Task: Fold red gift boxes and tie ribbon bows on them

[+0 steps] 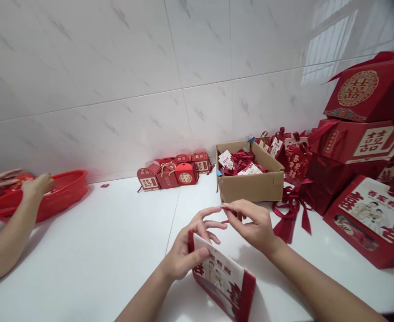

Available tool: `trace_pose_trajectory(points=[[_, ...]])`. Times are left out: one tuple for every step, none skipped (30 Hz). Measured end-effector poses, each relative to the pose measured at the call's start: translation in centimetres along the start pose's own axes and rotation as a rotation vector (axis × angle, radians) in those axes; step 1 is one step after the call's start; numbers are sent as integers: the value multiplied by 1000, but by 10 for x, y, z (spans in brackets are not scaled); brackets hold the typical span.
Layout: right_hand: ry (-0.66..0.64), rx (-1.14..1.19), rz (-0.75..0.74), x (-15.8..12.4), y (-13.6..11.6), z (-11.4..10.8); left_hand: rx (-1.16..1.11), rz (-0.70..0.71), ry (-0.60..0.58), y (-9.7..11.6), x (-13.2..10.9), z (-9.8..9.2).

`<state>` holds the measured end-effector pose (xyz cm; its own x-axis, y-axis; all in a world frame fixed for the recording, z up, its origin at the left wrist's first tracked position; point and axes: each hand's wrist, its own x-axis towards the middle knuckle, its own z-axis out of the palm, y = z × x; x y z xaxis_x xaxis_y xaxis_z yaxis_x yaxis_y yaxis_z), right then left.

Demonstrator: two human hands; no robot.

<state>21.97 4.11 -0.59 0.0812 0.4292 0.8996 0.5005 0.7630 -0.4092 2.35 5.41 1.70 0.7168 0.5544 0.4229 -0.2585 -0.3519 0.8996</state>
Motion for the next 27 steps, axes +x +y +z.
trace_pose_trajectory(points=[[6,3,-6,0,-2,0,-9,-6,-11,1,0,1],[17,4,-9,-1,-3,0,-16,-10,-14,2,1,1],[23,3,-11,0,-4,0,-22,-17,-13,2,1,1],[24,3,-14,0,-5,0,-28,-24,-12,1,1,1],[21,1,-21,0,-6,0,-33,-32,-8,1,1,1],[16,-2,-32,1,-7,0,-37,-42,-5,0,0,0],[13,-5,-43,1,-8,-1,-41,-50,-4,0,1,0],[13,-7,-51,1,-8,-1,-46,-58,-3,-1,1,0],[12,-9,-56,1,-8,-1,-53,-64,-3,-1,2,1],[14,-12,-59,1,-8,-1,-63,-70,-5,0,2,1],[15,-16,-61,0,-8,-1,-73,-74,-6,0,3,2],[17,-22,-65,-1,-8,-1,-82,-77,-4,0,4,2],[20,-28,-72,-1,-8,-1,-86,-80,0,1,4,3],[22,-37,-79,-2,-8,-1,-87,-86,3,1,5,3],[24,-47,-83,-3,-7,0,-81,-92,5,1,5,3],[25,-61,-80,-4,-7,1,-73,-102,3,1,5,2],[28,-80,-74,-4,-7,2,-63,-115,0,1,4,2],[34,-105,-65,-5,-7,3,-53,-127,-4,0,4,1],[39,-134,-56,-5,-6,4,-42,-136,-6,0,3,1],[46,-164,-51,-6,-6,5,-27,-150,-6,-1,2,0],[52,-193,-48,-6,-6,5,-14,-168,-3,-1,1,0],[54,-217,-47,-7,-5,6,-4,-190,2,-2,0,-1],[54,-234,-46,-7,-5,6,-1,-209,6,-2,0,-1],[50,-241,-45,-7,-4,6,-5,-226,9,-2,-1,-1],[41,-240,-47,-7,-4,6,-17,-235,12,-1,-1,-1],[27,-228,-49,-7,-4,5,-36,-232,15,-1,-1,-1],[9,-210,-51,-7,-3,4,-58,-223,17,0,0,0]])
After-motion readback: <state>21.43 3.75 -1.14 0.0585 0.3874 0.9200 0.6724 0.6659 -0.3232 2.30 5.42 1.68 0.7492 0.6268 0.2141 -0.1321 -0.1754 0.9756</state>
